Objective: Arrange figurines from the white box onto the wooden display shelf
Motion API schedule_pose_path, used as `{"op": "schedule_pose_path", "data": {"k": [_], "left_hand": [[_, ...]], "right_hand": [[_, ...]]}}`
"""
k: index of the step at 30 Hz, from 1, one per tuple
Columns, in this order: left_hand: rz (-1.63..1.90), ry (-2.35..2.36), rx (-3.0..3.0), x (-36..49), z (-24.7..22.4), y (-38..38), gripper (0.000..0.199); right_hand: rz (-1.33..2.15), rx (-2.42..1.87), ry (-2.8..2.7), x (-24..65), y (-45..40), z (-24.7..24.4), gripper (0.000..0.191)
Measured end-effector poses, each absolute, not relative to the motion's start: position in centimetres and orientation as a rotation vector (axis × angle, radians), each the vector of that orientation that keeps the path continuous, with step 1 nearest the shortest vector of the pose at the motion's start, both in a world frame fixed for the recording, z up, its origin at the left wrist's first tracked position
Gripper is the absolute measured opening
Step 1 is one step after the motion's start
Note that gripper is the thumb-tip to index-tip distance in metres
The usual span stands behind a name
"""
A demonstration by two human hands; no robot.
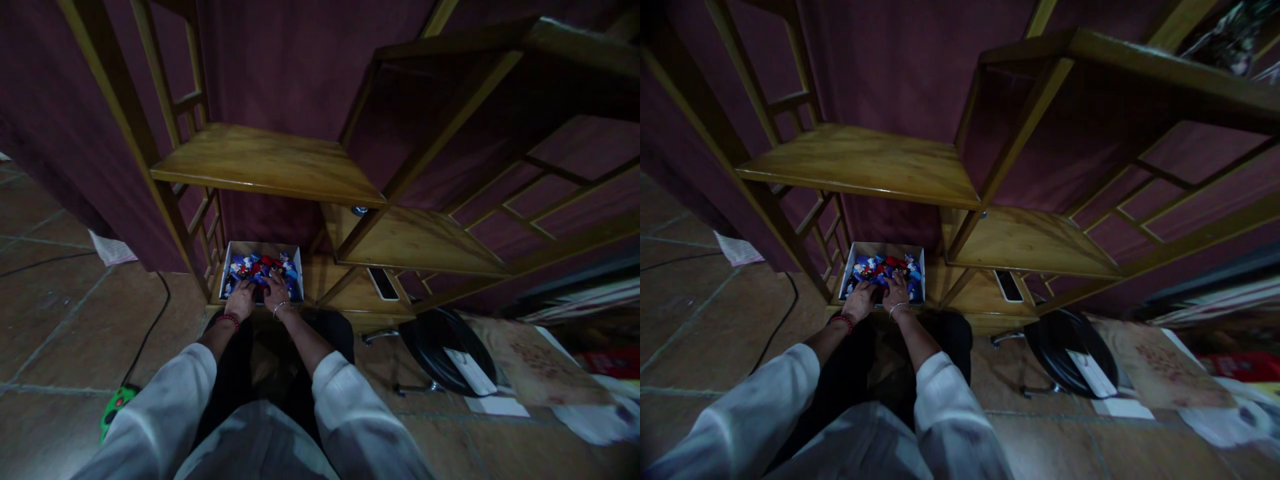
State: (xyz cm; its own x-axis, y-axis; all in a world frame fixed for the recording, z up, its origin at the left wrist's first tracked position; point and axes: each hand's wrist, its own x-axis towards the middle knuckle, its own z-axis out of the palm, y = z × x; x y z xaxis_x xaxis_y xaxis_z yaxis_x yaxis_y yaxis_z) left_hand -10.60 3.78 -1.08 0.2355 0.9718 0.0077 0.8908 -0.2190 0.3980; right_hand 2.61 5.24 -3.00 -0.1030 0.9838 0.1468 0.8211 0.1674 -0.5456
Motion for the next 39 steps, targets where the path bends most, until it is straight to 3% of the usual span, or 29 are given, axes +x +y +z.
{"op": "schedule_pose_path", "data": {"k": [7, 14, 19, 32, 39], "left_hand": [[0.383, 1.707, 2.203, -10.9, -1.5, 3.9, 0.027], [0.367, 1.699, 2.263, -11.1, -1.7, 3.9, 0.024], [0.329, 1.771, 2.175, -11.0, -1.4, 3.8, 0.026], [0.214, 1.757, 2.132, -10.7, -1.4, 3.7, 0.033], [0.153, 1.711, 2.157, -10.5, -1.1, 3.6, 0.035]], "right_hand": [[0.515, -1.575, -2.127, 2.3, 4.1, -3.2, 0.046], [0.344, -1.749, -1.859, 3.6, 2.5, -3.2, 0.035], [0.404, -1.746, -1.876, 4.4, 2.0, -3.4, 0.027], [0.63, -1.822, -1.834, 3.6, 2.9, -3.1, 0.039], [0.706, -1.905, -1.776, 3.8, 3.2, -2.9, 0.026]]}}
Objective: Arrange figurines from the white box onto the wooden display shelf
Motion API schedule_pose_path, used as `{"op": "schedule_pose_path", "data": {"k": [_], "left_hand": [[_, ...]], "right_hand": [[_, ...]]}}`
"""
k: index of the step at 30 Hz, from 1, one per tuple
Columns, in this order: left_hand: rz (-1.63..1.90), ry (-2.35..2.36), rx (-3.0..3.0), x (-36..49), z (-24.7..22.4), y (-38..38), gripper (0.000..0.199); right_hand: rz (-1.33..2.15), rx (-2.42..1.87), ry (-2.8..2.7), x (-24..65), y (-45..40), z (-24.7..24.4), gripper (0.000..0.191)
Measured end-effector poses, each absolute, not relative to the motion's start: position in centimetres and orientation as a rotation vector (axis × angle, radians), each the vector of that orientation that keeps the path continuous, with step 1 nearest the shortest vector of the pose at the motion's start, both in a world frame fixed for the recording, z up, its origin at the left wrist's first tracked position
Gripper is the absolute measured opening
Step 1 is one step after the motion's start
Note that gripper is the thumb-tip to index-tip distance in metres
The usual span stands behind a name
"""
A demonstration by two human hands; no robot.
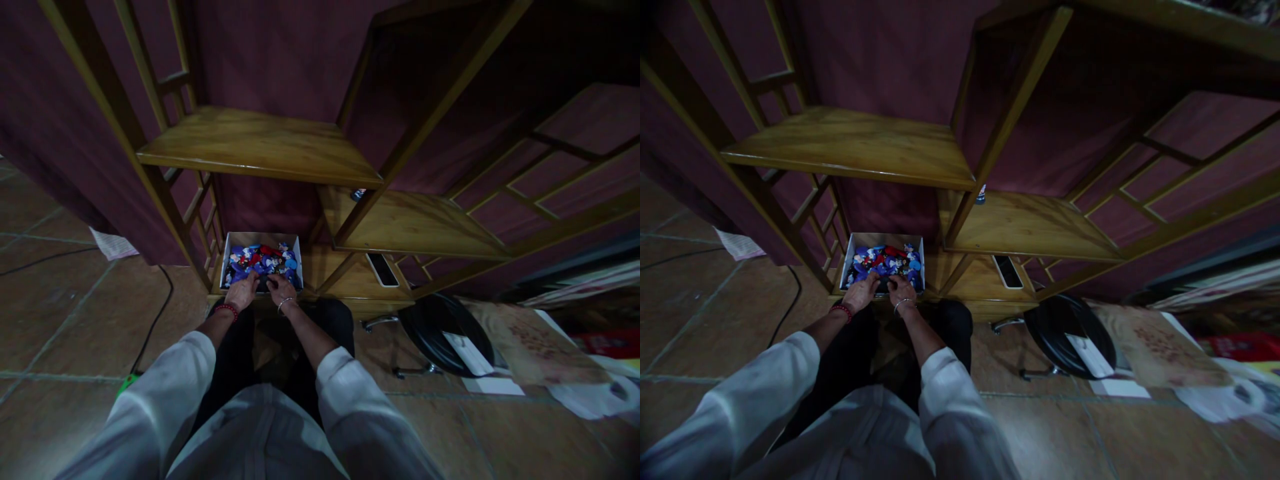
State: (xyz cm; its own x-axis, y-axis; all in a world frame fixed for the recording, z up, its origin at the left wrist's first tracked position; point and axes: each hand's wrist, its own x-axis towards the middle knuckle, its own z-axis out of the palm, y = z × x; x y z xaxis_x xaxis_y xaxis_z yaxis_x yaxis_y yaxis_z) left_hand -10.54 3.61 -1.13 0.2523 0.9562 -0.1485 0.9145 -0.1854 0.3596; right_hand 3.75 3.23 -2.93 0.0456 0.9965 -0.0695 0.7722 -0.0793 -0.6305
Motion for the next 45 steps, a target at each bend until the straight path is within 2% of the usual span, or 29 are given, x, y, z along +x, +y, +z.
{"op": "schedule_pose_path", "data": {"k": [8, 16, 25, 35, 45], "left_hand": [[0.244, 1.702, 2.156, -10.5, -1.3, 3.5, 0.037], [0.21, 1.722, 2.155, -10.5, -1.4, 3.6, 0.053], [0.218, 1.731, 2.133, -10.3, -1.2, 3.6, 0.042], [0.457, 1.774, 1.978, -10.6, -1.8, 4.2, 0.043], [0.474, 1.792, 1.929, -10.8, -2.2, 4.6, 0.045]], "right_hand": [[0.765, -1.972, -1.698, 3.7, 3.6, -2.3, 0.024], [0.831, -1.925, -1.676, 3.0, 4.3, -1.9, 0.024], [0.803, -1.964, -1.833, 3.0, 4.1, -1.2, 0.025], [0.588, -2.002, -2.055, 2.7, 5.2, -1.9, 0.025], [0.619, -2.154, -2.038, 2.0, 5.6, -1.5, 0.03]]}}
